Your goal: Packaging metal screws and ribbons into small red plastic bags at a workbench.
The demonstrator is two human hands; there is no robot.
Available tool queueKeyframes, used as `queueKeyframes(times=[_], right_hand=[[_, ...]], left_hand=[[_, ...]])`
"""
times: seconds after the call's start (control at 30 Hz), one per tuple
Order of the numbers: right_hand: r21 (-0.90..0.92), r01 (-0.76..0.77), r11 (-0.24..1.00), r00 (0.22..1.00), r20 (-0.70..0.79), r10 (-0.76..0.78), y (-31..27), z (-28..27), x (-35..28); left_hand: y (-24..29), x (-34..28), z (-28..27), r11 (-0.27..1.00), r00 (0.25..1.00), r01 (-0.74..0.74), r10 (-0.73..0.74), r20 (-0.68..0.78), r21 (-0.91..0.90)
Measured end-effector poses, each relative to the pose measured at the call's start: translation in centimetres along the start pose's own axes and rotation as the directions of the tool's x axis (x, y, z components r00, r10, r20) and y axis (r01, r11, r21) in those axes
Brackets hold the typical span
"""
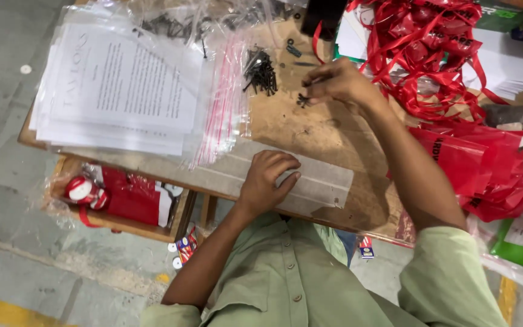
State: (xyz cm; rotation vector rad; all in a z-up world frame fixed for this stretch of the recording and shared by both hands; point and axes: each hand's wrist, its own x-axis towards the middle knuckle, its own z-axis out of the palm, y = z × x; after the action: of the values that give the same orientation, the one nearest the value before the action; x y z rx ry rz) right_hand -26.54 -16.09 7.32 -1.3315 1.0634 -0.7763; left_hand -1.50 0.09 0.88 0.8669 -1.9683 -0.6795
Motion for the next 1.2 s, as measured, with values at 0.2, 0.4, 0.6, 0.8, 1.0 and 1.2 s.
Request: queueKeyframes(times=[0.2,0.4,0.6,0.8,1.0,1.2], right_hand=[[-0.230,0.048,0.972,0.998,-0.023,-0.054,2.3,2.5,6.0],[-0.281,0.093,0.955,0.991,-0.064,-0.115,1.0,2.8,3.8],[-0.295,0.138,0.946,0.921,-0.313,-0.232,3.4,0.4,-2.1],[-0.318,0.069,0.946,0.874,-0.438,-0.211,6.5,3.6,-9.7],[-0.587,0.167,0.792,0.799,-0.390,-0.457,7.6,5.1,-12.0],[-0.597,0.207,0.775,0.796,-0.358,-0.488,8.3,4.9,-12.0]], left_hand=[[0.4,-0.6,-0.1,1.000,1.000,0.007,-0.007,-0.013,0.029],[0.1,-0.6,0.3,0.999,1.000,-0.001,0.001,-0.004,0.050],[-0.1,-0.3,0.6,0.998,0.999,-0.026,0.027,-0.017,0.051],[0.2,-0.3,0.6,0.998,0.999,-0.026,0.028,-0.016,0.063],[1.4,0.0,0.5,1.000,1.000,-0.001,0.001,-0.005,0.019],[9.6,1.3,-4.1,0.952,0.983,-0.126,0.158,0.097,-0.278]])
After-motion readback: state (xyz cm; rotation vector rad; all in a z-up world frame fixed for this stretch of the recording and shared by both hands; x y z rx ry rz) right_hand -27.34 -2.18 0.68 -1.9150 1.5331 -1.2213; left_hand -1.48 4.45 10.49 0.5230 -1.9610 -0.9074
